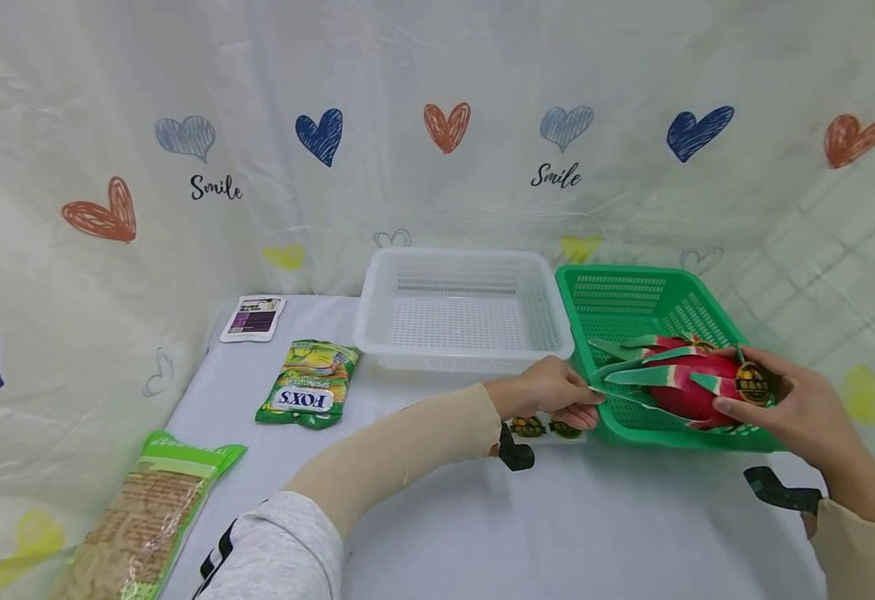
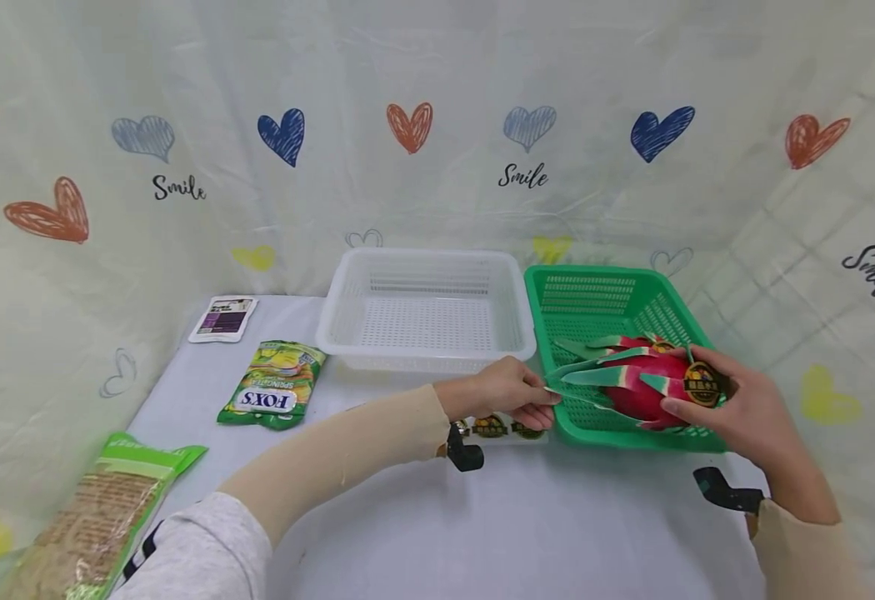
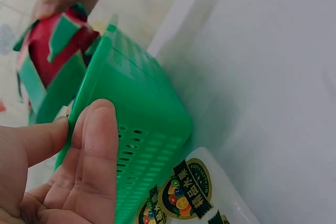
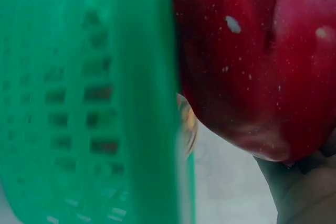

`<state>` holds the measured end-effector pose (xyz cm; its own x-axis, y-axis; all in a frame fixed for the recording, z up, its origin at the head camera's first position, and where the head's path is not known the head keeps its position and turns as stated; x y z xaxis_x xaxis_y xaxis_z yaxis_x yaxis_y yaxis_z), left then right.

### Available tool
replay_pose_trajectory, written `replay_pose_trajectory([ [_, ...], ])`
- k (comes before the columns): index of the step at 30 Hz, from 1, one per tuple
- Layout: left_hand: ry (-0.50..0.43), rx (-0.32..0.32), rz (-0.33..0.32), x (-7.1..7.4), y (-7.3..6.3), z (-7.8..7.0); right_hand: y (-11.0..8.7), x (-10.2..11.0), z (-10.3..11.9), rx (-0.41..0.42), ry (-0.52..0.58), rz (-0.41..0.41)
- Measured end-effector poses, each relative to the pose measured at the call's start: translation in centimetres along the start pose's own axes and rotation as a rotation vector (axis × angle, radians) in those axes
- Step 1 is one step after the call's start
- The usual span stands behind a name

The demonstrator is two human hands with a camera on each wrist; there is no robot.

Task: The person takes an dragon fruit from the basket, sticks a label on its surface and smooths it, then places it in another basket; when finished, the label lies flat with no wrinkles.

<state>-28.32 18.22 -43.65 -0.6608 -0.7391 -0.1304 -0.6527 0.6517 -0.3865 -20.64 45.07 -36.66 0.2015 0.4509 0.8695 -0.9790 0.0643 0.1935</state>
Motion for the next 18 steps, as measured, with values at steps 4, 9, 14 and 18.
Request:
replay_pose_trajectory([
  [4, 0.008, -0.008, 0.014, -0.1, -0.1, 0.0, 0.6, -0.2, -1.7, -0.046, -0.058, 0.060],
  [9, 0.001, -0.006, 0.013, -0.1, -0.2, 0.0, 0.7, -0.4, -3.2, -0.073, -0.071, 0.109],
  [14, -0.006, -0.007, 0.010, -0.1, -0.2, 0.0, 1.2, -0.7, -3.8, -0.065, -0.125, 0.162],
  [18, -0.012, -0.007, 0.001, -0.1, -0.2, 0.0, 1.8, -1.3, -3.4, -0.008, -0.148, 0.200],
])
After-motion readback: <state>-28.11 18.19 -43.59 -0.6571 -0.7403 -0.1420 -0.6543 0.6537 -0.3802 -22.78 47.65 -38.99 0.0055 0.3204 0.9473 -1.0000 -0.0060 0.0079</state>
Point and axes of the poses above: each hand's wrist, its own y-axis towards the middle knuckle, its own x-axis out of the back of the hand, z = x × y, the point moved 7 cm from there along y, towards the middle knuckle, and after that the axes turned 7 degrees about -y, right-handed, at the moved point
